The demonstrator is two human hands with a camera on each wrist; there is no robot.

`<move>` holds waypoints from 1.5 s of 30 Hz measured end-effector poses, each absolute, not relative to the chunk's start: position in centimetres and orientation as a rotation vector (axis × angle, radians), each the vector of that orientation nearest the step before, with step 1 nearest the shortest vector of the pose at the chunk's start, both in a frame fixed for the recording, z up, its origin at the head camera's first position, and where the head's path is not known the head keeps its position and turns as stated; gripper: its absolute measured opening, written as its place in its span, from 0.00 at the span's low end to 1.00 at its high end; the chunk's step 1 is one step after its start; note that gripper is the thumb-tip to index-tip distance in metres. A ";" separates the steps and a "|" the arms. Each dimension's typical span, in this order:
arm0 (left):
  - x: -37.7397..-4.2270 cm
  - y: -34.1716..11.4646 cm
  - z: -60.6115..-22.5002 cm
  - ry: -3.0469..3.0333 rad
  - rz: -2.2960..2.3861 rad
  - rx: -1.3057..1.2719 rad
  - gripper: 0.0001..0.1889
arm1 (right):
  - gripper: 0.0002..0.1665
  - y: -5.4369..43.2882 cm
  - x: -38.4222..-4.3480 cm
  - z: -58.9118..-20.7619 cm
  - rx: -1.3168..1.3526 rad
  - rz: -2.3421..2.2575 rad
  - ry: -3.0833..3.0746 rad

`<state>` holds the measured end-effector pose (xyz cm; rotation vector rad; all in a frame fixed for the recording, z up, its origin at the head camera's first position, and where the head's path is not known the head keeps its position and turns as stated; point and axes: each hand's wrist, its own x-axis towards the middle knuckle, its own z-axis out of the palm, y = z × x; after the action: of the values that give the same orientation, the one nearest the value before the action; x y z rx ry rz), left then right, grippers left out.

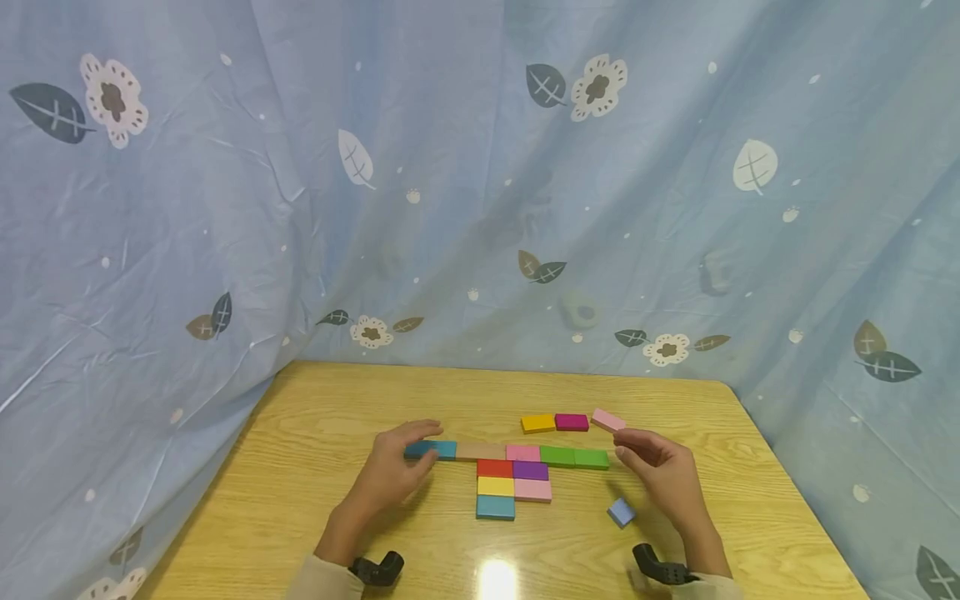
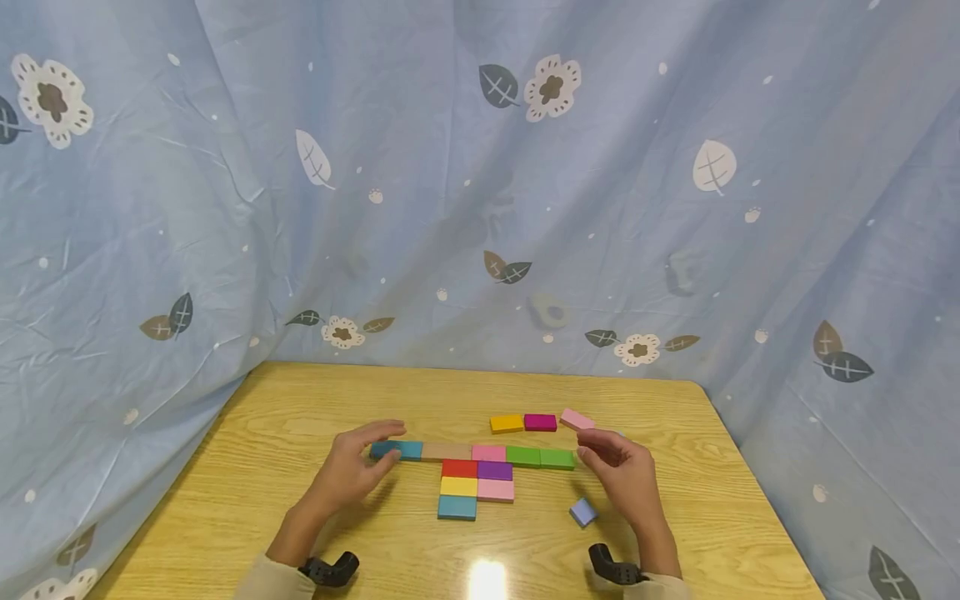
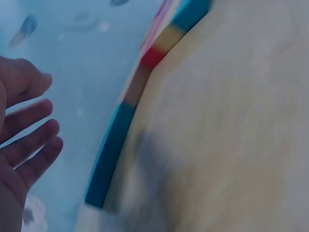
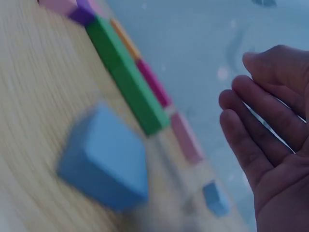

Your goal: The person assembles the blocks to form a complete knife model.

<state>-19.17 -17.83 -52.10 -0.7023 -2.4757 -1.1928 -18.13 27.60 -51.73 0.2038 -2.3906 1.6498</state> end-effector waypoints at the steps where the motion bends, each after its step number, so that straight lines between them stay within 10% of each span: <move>1: -18.9 -17.3 -52.1 -2.490 -1.183 -0.750 0.20 | 0.18 28.1 -18.3 -52.0 0.186 1.670 -2.401; 45: -16.9 -12.3 -53.9 -2.720 -1.052 -1.082 0.22 | 0.23 30.8 -23.6 -55.5 0.117 1.477 -2.426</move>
<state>-16.89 -12.30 -53.90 -1.0825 -2.7197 -1.0523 -23.58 30.83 -55.51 0.1174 -2.4265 1.4773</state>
